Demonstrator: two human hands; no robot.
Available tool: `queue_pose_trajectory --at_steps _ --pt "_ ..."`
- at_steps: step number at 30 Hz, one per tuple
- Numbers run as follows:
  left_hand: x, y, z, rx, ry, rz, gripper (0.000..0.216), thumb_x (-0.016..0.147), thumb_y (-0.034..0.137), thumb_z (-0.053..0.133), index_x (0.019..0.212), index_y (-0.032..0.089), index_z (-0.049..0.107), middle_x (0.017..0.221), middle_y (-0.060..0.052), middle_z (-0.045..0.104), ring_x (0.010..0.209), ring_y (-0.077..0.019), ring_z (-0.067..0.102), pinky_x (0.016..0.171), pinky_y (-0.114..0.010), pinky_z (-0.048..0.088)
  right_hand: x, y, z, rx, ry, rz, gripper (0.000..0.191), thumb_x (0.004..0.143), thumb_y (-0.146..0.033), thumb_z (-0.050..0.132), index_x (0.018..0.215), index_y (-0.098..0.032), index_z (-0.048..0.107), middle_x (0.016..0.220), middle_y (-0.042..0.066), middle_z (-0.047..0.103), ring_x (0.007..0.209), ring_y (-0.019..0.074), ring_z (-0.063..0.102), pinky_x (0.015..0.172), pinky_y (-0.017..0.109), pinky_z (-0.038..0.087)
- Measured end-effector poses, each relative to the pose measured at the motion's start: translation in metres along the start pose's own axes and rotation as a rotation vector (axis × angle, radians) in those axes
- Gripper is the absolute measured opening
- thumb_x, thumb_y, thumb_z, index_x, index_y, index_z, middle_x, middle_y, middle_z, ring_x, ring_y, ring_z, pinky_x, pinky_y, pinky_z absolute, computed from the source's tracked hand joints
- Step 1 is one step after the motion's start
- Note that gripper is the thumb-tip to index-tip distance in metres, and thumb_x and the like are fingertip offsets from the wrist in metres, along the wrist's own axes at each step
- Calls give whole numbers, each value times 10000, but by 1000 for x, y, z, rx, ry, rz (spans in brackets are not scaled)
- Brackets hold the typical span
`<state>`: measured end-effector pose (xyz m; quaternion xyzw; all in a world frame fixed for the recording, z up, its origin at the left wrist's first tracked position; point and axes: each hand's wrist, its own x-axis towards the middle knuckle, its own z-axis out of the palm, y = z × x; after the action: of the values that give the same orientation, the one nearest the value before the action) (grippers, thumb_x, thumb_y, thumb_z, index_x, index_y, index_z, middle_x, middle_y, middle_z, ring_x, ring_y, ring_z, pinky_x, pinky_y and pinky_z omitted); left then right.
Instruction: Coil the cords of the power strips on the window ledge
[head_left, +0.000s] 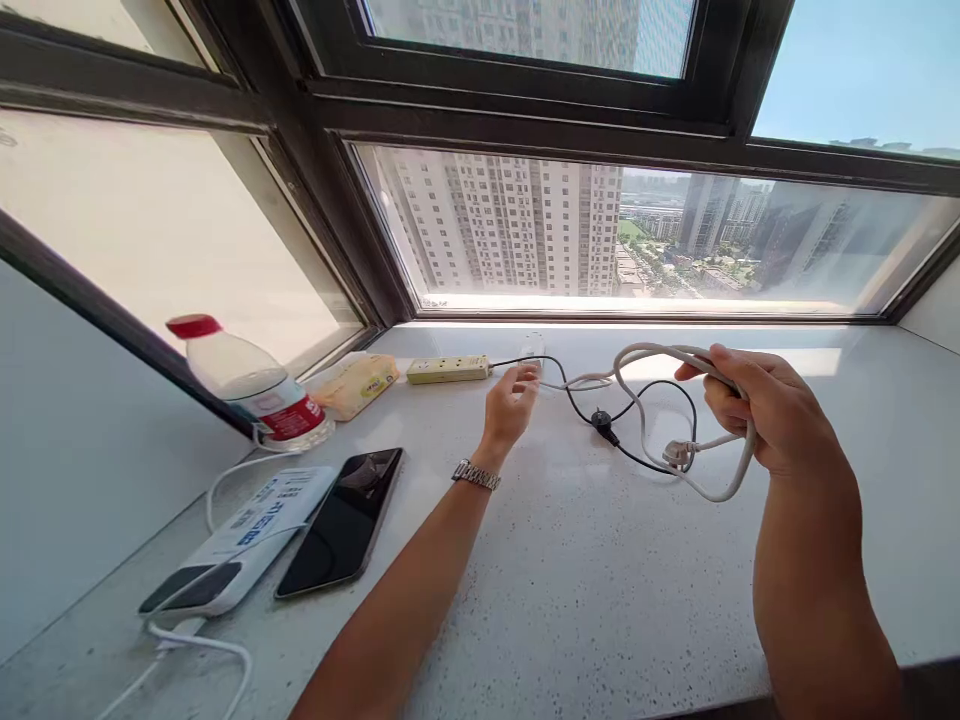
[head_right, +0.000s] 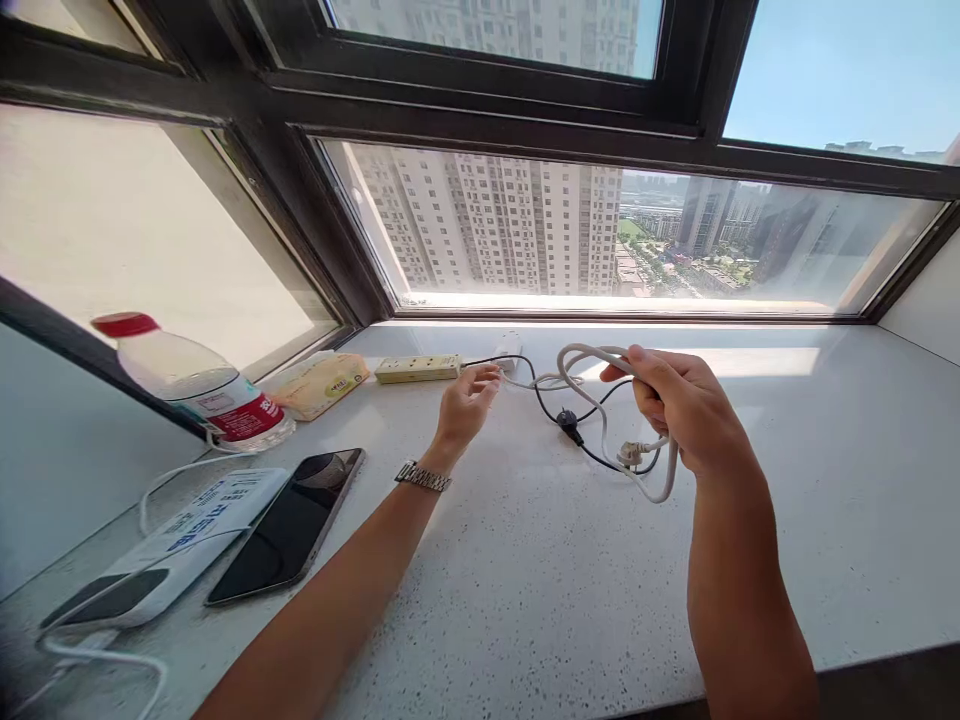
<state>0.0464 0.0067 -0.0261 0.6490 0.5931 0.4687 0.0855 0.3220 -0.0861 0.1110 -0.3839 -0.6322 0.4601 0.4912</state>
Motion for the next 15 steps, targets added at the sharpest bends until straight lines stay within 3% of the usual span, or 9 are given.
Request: queue_pose_trajectory --at_steps 2,5,7,9,12,15 --pt "14 -17 4 105 -76 50 424 854 230 431 1256 166 548 1218 -131 613 988 -225 621 830 -353 508 -9 -6 -5 -68 -37 -27 356 887 -451 522 741 -160 669 432 -76 246 400 66 172 394 244 169" --pt "39 -23 9 209 -369 190 428 812 192 492 1221 246 605 1310 -63 574 1131 -234 556 883 -327 471 -16 -10 -11 -165 -134 -47 369 901 -448 507 718 -174 675 446 -68 250 414 71 191 414 247 192" --pt "56 -20 11 300 -598 272 323 782 213 562 1066 293 694 1196 -19 647 1043 -223 596 818 -293 471 -16 -10 -14 -214 -176 -42 365 904 -444 505 725 -178 681 450 -63 266 416 74 205 415 245 192" --pt "71 -15 13 345 -703 293 157 717 239 658 839 291 742 985 -7 706 884 -207 629 743 -272 458 -14 -10 -14 -231 -163 -30 381 910 -449 490 727 -177 685 449 -62 267 413 74 205 407 241 179" --pt "86 -7 16 344 -594 237 43 682 284 715 679 241 723 817 -42 689 830 -231 622 720 -291 436 -13 -10 -5 -234 -178 -6 436 910 -478 469 696 -161 678 453 -63 248 414 70 192 401 233 171" --pt "98 -3 16 334 -332 119 179 800 341 608 757 201 712 859 -100 669 908 -297 607 757 -360 436 -20 -1 7 -290 -395 92 454 892 -475 490 624 -148 655 458 -52 293 425 65 223 413 228 198"
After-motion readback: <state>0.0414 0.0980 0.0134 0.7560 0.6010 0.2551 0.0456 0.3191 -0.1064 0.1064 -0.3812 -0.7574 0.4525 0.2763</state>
